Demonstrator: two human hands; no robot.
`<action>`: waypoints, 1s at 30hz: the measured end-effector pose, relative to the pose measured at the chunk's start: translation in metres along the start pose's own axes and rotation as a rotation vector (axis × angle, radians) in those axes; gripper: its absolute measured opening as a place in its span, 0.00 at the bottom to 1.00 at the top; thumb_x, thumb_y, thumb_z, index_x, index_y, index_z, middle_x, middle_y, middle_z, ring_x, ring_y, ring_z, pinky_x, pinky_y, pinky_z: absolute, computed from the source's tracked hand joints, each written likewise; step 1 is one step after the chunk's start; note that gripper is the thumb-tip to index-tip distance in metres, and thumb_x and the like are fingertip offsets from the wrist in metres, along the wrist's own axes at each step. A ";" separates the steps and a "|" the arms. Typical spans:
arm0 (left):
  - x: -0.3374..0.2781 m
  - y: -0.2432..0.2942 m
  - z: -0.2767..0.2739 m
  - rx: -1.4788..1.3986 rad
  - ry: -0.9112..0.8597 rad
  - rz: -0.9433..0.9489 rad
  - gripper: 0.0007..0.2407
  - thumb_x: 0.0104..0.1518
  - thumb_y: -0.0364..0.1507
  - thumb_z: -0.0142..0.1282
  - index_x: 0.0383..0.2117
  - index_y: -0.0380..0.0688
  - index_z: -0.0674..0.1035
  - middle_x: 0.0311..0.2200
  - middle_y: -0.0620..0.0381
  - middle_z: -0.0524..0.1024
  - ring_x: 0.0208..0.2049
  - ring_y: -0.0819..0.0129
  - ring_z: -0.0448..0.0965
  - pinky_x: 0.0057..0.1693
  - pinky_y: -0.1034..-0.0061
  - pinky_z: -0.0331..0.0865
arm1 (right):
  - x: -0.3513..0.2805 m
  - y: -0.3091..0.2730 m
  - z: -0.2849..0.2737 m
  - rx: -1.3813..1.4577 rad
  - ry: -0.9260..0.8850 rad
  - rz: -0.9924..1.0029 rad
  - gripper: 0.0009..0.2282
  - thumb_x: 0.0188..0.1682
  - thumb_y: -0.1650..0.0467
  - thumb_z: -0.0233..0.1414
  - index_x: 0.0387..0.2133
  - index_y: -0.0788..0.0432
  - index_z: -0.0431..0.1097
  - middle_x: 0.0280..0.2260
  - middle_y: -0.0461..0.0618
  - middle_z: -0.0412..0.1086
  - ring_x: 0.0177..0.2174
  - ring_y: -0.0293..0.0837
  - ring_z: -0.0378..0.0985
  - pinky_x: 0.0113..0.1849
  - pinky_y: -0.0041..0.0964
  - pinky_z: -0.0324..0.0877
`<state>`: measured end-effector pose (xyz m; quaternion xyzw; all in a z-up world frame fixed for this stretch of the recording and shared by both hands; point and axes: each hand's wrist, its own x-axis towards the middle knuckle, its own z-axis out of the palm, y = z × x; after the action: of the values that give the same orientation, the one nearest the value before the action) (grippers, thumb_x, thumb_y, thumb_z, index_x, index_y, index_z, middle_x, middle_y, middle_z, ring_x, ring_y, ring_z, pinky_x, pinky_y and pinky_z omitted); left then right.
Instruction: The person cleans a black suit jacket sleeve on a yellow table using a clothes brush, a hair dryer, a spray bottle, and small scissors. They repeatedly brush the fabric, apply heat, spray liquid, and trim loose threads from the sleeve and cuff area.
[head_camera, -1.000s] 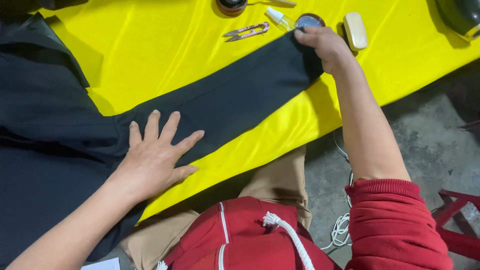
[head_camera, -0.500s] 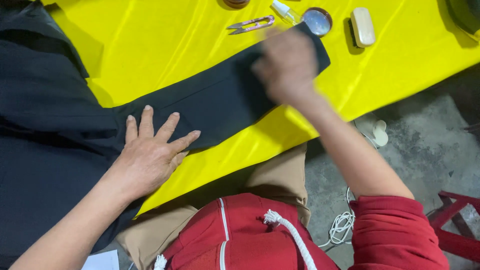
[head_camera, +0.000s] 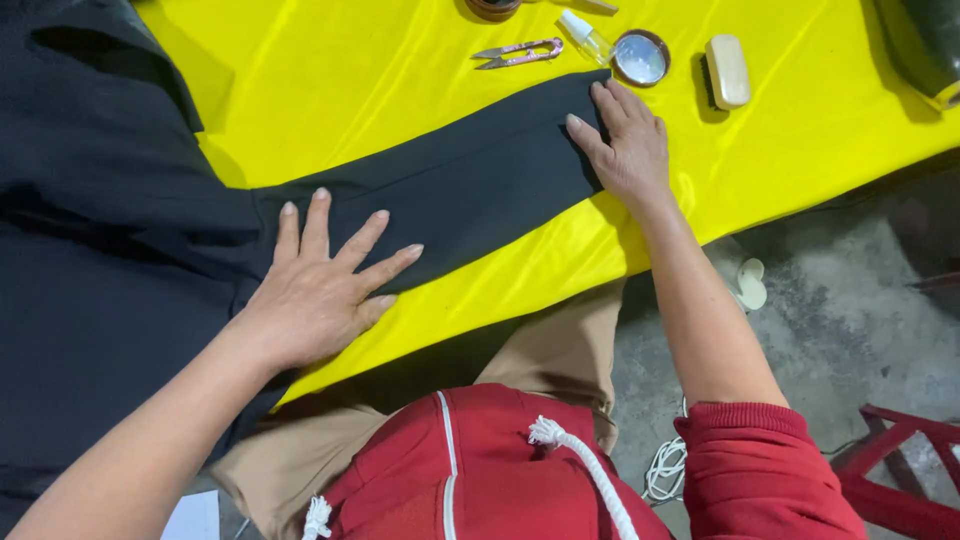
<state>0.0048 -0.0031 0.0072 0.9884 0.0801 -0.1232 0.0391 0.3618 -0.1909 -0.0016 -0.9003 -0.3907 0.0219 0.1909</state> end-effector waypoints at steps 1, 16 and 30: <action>-0.001 -0.003 0.005 0.031 0.099 0.050 0.26 0.62 0.51 0.34 0.70 0.77 0.54 0.72 0.56 0.45 0.69 0.23 0.33 0.66 0.30 0.30 | 0.000 0.001 0.000 -0.004 -0.001 0.004 0.34 0.54 0.45 0.35 0.67 0.49 0.57 0.68 0.52 0.52 0.66 0.57 0.52 0.62 0.64 0.42; -0.064 0.058 0.047 0.134 0.458 -0.061 0.37 0.50 0.57 0.55 0.66 0.52 0.67 0.66 0.48 0.65 0.66 0.40 0.61 0.66 0.38 0.53 | 0.011 0.032 0.018 0.026 0.138 -0.173 0.28 0.59 0.52 0.47 0.62 0.60 0.67 0.63 0.61 0.62 0.60 0.60 0.62 0.57 0.56 0.54; -0.010 -0.028 -0.035 0.010 0.486 -0.043 0.09 0.59 0.37 0.57 0.38 0.47 0.78 0.36 0.53 0.78 0.49 0.49 0.74 0.51 0.52 0.71 | -0.003 0.018 0.024 -0.217 0.523 -0.339 0.23 0.60 0.59 0.59 0.62 0.59 0.70 0.64 0.60 0.61 0.61 0.65 0.62 0.53 0.78 0.48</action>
<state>-0.0011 0.0259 0.0421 0.9872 0.1076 0.1168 0.0113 0.3677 -0.1964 -0.0304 -0.8126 -0.4727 -0.2840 0.1888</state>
